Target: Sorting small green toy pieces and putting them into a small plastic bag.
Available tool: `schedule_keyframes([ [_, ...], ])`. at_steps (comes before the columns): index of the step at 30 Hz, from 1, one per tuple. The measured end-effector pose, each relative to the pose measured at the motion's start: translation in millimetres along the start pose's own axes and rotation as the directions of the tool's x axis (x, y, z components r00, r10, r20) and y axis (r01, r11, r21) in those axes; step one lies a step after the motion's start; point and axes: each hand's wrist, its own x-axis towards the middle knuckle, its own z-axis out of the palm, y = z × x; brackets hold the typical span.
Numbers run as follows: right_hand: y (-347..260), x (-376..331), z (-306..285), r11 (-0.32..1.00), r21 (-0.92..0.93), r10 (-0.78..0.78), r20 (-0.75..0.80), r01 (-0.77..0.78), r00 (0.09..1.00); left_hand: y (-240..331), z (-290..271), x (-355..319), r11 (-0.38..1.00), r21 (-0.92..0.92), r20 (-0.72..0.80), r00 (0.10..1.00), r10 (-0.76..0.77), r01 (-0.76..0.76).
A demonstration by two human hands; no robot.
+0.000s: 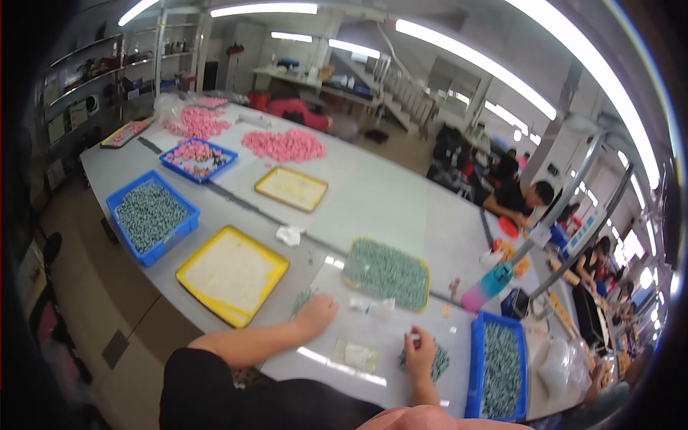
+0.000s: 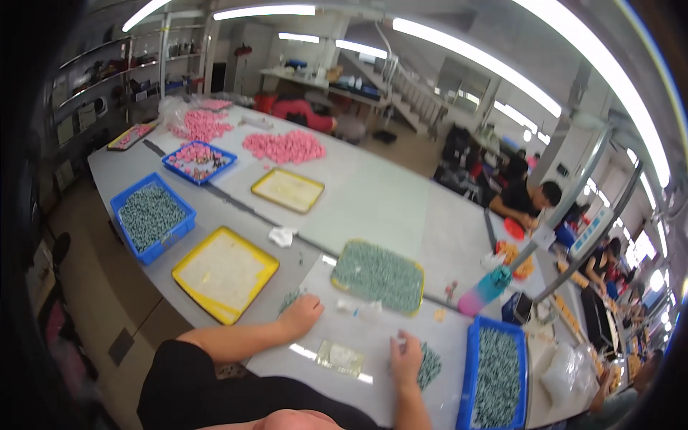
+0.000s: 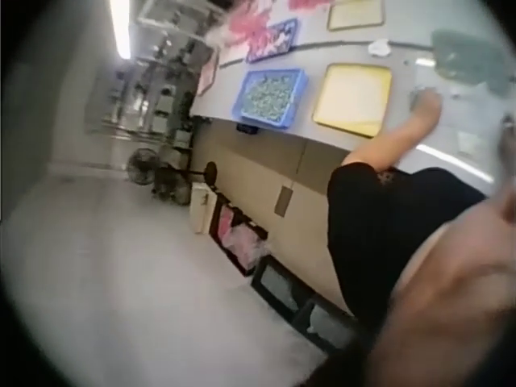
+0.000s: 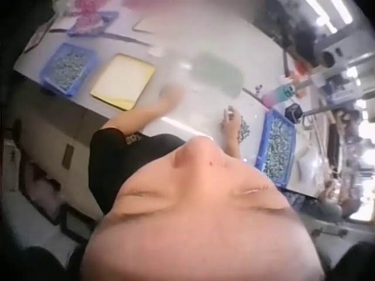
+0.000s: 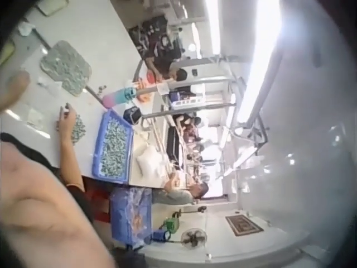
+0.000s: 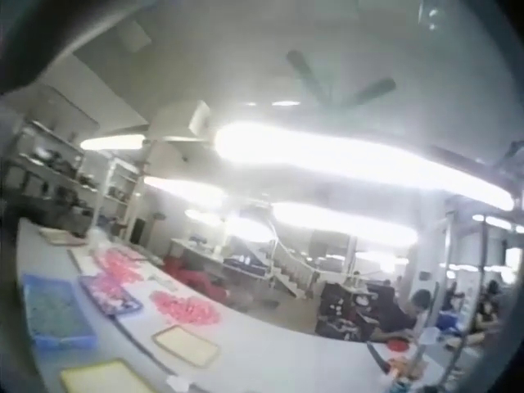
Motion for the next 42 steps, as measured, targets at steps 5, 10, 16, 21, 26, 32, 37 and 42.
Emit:
schedule_keyframes([
  [5,-29,-26,-13,0.98,0.186,0.08,-0.024,-0.074,0.997,26,-54,-23,0.997,0.075,-0.025,1.0,0.008,-0.006],
  [10,25,-42,-15,0.984,0.179,0.026,-0.118,-0.005,0.993,43,-63,-22,0.998,0.019,0.053,0.996,0.065,-0.066],
  [16,48,-38,2,0.933,0.32,0.202,-0.086,-0.165,0.976,30,-56,-35,0.999,0.011,0.043,0.999,0.033,-0.033],
  [21,4,-41,27,0.914,0.401,0.121,-0.131,-0.059,0.984,1,-55,-37,1.0,0.004,0.048,0.998,0.031,-0.031],
  [26,-12,-37,39,0.942,0.327,-0.029,-0.16,0.08,0.987,-14,-48,-42,0.998,0.055,0.051,0.998,0.028,-0.031],
  [32,15,-30,23,0.958,0.215,-0.156,-0.162,0.189,0.974,6,-42,-32,0.995,0.093,0.092,0.995,0.035,-0.044],
  [37,32,-29,-2,0.866,0.307,-0.339,-0.218,0.395,0.915,24,-45,-23,0.981,0.107,0.009,0.987,0.159,-0.159],
  [42,-3,-31,-26,0.641,0.383,-0.638,-0.216,0.665,0.739,24,-39,-24,0.986,0.081,-0.075,0.986,0.152,-0.146],
])
